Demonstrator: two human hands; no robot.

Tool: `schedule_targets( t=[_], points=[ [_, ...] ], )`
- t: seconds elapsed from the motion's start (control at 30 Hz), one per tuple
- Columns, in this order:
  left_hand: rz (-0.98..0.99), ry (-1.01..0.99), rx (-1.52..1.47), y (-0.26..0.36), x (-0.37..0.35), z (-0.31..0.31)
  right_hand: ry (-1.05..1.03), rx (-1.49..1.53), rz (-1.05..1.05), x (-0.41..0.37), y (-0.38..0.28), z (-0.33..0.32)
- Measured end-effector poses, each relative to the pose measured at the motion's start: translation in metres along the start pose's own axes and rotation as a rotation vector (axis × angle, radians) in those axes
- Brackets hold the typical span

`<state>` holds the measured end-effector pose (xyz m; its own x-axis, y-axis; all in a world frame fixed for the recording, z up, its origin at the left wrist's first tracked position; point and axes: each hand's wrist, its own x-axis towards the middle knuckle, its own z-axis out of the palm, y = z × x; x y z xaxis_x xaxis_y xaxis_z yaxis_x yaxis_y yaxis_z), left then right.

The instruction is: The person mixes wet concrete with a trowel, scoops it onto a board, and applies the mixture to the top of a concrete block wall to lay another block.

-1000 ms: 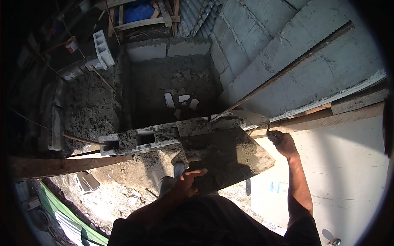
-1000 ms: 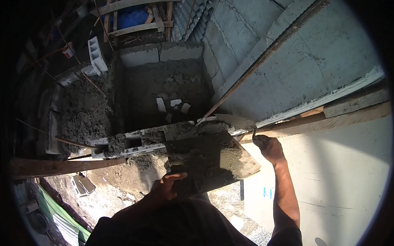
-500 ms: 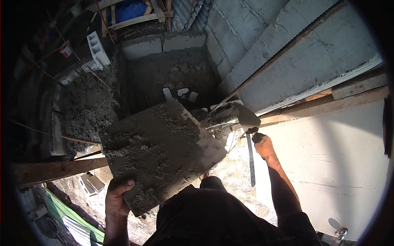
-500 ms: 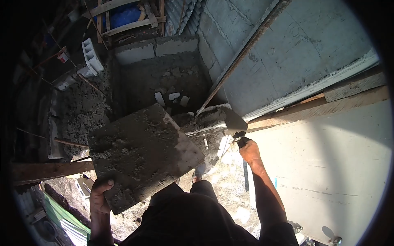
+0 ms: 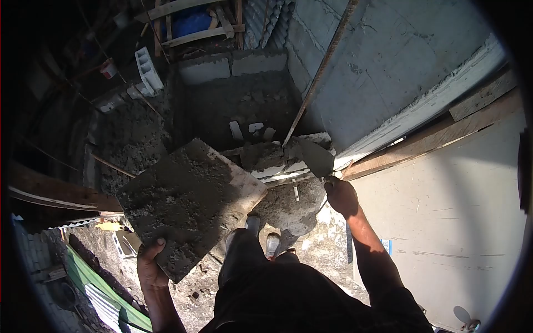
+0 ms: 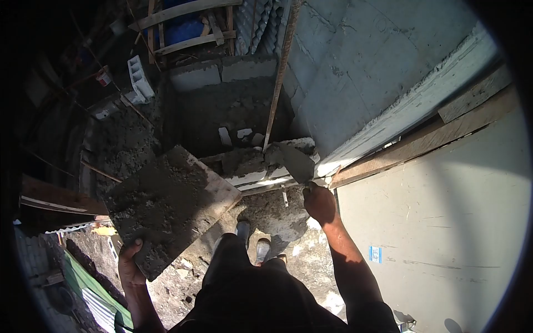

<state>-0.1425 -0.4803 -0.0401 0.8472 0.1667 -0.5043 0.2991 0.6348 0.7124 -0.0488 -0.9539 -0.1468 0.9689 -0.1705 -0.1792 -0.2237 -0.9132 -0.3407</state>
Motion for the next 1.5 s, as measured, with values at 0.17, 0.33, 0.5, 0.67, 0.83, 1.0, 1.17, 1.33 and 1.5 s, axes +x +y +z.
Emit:
schedule_targets(
  t=[0.17, 0.33, 0.5, 0.67, 0.83, 1.0, 1.17, 1.33, 1.5],
  points=[
    [-0.038, 0.027, -0.012, -0.042, -0.038, 0.005, 0.203, 0.189, -0.047, -0.004, 0.033, -0.016],
    [-0.033, 0.127, -0.079, -0.083, -0.072, 0.005, 0.136, 0.159, -0.041, 0.005, 0.059, -0.001],
    [-0.178, 0.097, -0.183, -0.108, -0.082, -0.003, 0.107, 0.144, -0.062, -0.002, 0.045, 0.004],
    [-0.236, 0.224, -0.271, -0.134, -0.075, -0.057, -0.125, 0.438, -0.083, -0.059, 0.055, -0.015],
    [-0.288, 0.221, -0.255, -0.142, -0.048, -0.081, -0.459, 0.649, -0.086, -0.058, 0.001, 0.043],
    [-0.316, 0.073, -0.205, -0.135, -0.042, -0.108, -0.665, 0.909, 0.087, -0.029, -0.063, 0.044],
    [-0.270, -0.025, -0.286, -0.121, -0.039, -0.121, -0.520, 0.732, 0.021, -0.009, 0.002, 0.025],
    [-0.277, -0.014, -0.343, -0.120, -0.024, -0.156, -0.601, 0.868, 0.272, -0.017, 0.043, -0.001],
    [-0.319, -0.021, -0.399, -0.107, -0.015, -0.154, -0.502, 0.886, 0.226, -0.005, 0.099, 0.007]
  ],
)
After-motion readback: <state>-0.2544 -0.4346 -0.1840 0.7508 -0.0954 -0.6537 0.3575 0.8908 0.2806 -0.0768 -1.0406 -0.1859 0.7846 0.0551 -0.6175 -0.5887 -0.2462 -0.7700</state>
